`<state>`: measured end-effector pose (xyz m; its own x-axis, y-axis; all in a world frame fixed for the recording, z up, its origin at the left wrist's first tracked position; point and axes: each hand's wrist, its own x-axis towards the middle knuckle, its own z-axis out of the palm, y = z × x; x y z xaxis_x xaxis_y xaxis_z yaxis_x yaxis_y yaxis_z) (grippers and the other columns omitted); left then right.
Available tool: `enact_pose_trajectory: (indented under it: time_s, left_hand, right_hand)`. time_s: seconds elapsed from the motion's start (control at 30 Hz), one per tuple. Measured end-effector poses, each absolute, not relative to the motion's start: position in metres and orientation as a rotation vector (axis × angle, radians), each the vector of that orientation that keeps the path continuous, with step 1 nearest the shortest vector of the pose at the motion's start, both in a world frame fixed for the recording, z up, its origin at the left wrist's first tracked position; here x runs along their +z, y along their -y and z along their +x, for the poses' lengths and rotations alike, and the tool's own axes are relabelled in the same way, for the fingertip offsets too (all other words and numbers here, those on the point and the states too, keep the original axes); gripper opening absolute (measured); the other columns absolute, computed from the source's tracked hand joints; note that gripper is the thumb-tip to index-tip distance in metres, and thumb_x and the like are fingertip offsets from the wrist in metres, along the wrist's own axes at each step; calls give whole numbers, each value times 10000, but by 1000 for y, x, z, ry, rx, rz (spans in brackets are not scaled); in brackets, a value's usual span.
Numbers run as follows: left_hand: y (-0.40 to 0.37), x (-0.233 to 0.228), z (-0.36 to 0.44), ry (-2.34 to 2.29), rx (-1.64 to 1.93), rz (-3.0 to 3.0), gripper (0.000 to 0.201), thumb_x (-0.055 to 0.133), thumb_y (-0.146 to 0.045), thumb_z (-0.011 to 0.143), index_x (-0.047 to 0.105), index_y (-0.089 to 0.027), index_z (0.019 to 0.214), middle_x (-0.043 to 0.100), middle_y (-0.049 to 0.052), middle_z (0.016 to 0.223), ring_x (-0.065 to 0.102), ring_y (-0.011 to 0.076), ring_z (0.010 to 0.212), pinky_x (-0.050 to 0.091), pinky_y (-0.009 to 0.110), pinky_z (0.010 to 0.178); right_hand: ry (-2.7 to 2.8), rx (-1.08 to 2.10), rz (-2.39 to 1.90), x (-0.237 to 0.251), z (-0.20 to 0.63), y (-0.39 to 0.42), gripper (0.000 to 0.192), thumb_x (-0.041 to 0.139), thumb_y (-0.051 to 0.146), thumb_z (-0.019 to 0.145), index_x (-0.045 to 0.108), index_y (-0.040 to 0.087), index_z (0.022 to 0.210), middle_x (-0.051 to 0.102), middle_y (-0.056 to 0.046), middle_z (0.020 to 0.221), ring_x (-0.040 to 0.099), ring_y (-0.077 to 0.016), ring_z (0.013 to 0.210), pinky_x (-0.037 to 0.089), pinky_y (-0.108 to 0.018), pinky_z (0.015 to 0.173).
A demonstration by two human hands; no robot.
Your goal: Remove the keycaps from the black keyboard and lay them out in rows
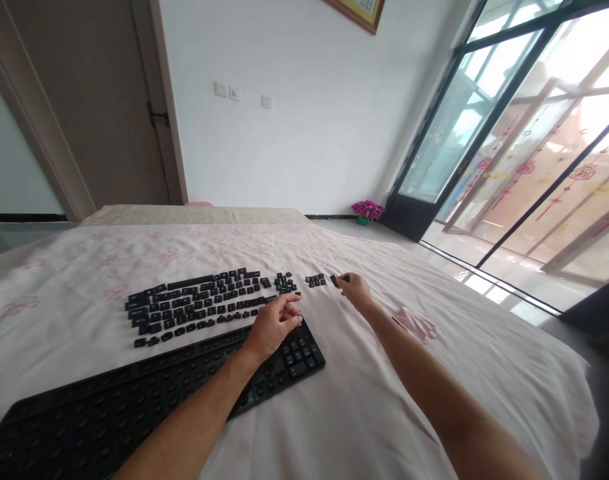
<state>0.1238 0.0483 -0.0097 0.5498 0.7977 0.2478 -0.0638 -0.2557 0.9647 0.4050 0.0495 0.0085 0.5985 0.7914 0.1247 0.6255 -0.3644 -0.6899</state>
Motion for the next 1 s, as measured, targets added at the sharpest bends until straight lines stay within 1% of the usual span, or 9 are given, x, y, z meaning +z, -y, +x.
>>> enact_pose_trajectory:
  time_s: [0.17, 0.47, 0.6, 0.77, 0.87, 1.0]
  left_hand:
    - [-48, -9, 125, -622, 919, 1653, 327, 666, -203, 750, 668, -152, 1073, 673, 39, 831, 675, 165, 757, 570, 316, 757]
    - [-46, -4, 124, -613, 914, 1625, 262, 661, -233, 773, 697, -160, 1022, 677, 36, 813, 682, 162, 733, 579, 325, 764]
    - [-46, -5, 124, -611, 926, 1610, 245, 677, -251, 766, 711, -165, 992, 681, 37, 810, 681, 165, 740, 585, 319, 746]
    - [-45, -5, 124, -617, 913, 1621, 240, 668, -267, 778, 712, -153, 985, 678, 41, 816, 688, 172, 740, 585, 326, 748]
    - [-45, -5, 124, -623, 908, 1616, 238, 664, -290, 791, 710, -154, 981, 689, 45, 834, 696, 174, 733, 573, 311, 729]
    - [-45, -2, 121, -632, 945, 1627, 259, 622, -357, 843, 706, -156, 983, 705, 44, 827, 686, 152, 670, 531, 262, 678]
  right_hand:
    - [1112, 272, -2244, -2, 419, -65, 149, 644, 293, 748, 729, 179, 790, 708, -36, 665, 642, -156, 634, 407, -218, 578]
    - [1123, 195, -2345, -9, 422, -75, 206, 639, 332, 724, 746, 191, 830, 736, -92, 807, 652, -220, 790, 409, -255, 612]
    - [1107, 209, -2358, -9, 422, -76, 223, 638, 338, 711, 750, 183, 824, 736, -103, 819, 653, -222, 780, 409, -260, 609]
    - [1091, 244, -2316, -8, 419, -73, 202, 645, 329, 708, 740, 180, 805, 730, -92, 777, 647, -215, 755, 407, -260, 607]
    - [1080, 261, -2254, -3, 417, -68, 199, 643, 346, 727, 724, 173, 781, 716, -85, 725, 639, -211, 728, 409, -262, 605]
    - [1048, 281, -2138, 9, 414, -56, 284, 595, 419, 791, 688, 150, 776, 691, -91, 698, 619, -193, 668, 416, -262, 591]
